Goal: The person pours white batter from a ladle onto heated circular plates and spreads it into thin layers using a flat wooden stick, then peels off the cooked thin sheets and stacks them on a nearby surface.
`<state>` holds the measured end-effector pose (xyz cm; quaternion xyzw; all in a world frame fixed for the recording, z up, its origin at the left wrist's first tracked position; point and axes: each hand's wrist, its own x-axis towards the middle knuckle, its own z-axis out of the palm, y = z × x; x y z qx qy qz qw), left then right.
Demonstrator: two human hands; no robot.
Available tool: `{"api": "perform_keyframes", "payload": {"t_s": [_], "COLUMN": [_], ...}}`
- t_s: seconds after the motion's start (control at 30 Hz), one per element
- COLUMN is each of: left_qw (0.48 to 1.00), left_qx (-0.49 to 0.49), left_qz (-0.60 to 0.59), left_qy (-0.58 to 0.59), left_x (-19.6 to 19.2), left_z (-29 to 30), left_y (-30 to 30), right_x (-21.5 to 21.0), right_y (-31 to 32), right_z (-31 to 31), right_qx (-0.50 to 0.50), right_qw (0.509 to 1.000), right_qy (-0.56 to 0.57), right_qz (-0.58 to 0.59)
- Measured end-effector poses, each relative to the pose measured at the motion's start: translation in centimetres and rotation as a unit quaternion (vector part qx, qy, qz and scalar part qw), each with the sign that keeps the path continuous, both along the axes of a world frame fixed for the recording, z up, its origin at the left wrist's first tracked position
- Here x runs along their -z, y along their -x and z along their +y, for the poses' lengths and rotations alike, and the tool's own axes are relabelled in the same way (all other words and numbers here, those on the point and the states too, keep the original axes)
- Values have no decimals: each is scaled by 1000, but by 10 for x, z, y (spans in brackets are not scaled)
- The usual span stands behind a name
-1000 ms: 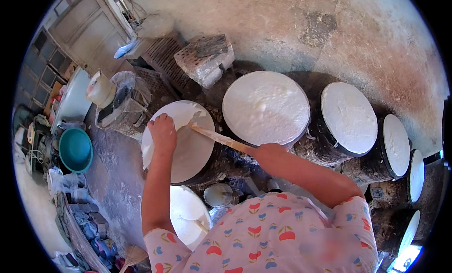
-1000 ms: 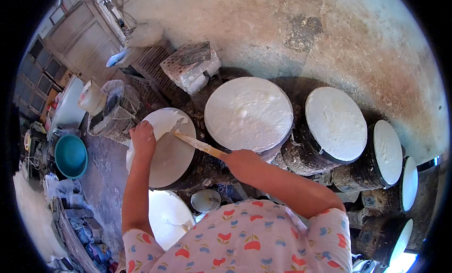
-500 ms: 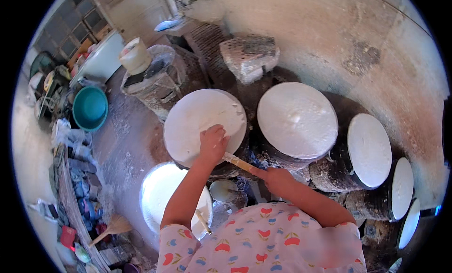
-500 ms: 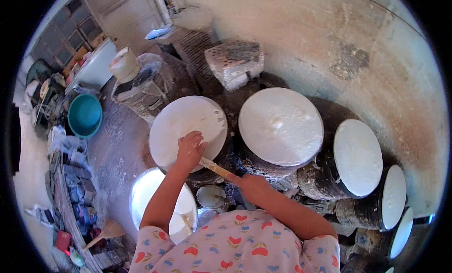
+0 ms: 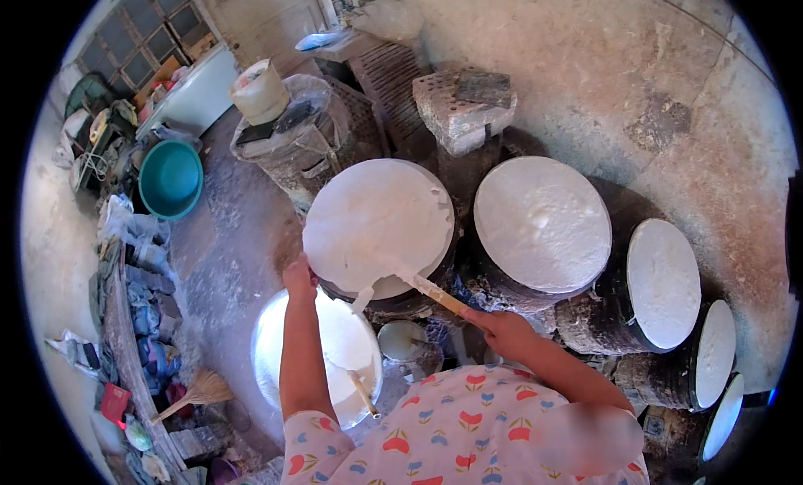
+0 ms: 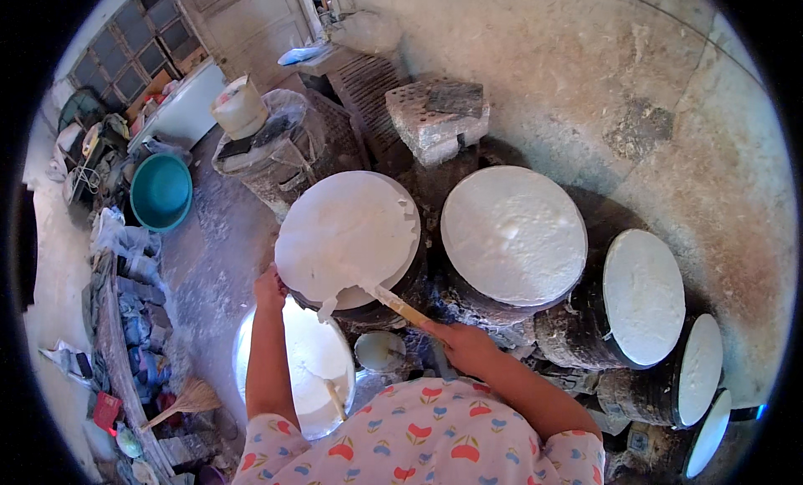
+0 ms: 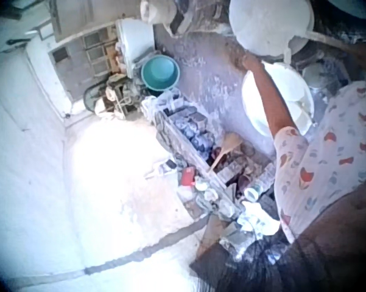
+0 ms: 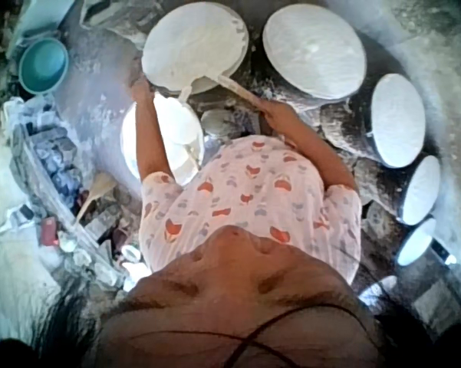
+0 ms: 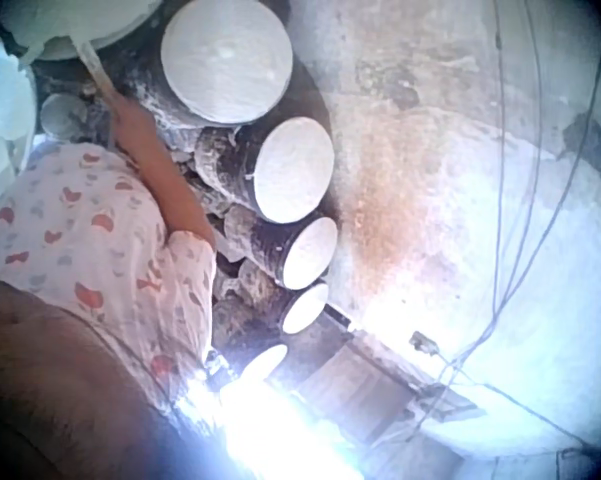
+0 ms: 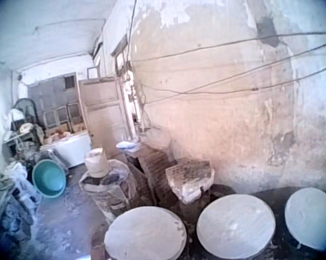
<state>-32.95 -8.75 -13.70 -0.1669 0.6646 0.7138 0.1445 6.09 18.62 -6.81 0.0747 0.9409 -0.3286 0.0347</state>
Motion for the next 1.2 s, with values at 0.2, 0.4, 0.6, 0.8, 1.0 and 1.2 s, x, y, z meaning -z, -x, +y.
{"api": "perform_keyframes", "payload": {"t_s": [0.2,0.4,0.6,0.8,1.0,1.2], "left_qw": [998,919,885,870,866,896], "left_qx": [10,113,180,167,173,113], "left_qz": [41,303,418,461,469,424], "left_qy": [-35,224,93,49,13,-72], "left_x": [-7,-88,-136,-142,-166,-178], "left_z": [17,79,120,122,122,104], "left_y": [20,-2,-45,-55,-73,-63], "right_x": [-9,-9,-9,1,5,9], "right_y": [-12,-39,-60,-75,-83,-84], "right_z": [0,7,12,15,15,14], "right_qx": [-11,0,32,53,61,69], "right_qw": [999,999,998,998,998,997], "right_qy": [-10,-22,-5,-3,-10,-1], "right_qz": [-31,-43,-61,-41,-31,-17]}}
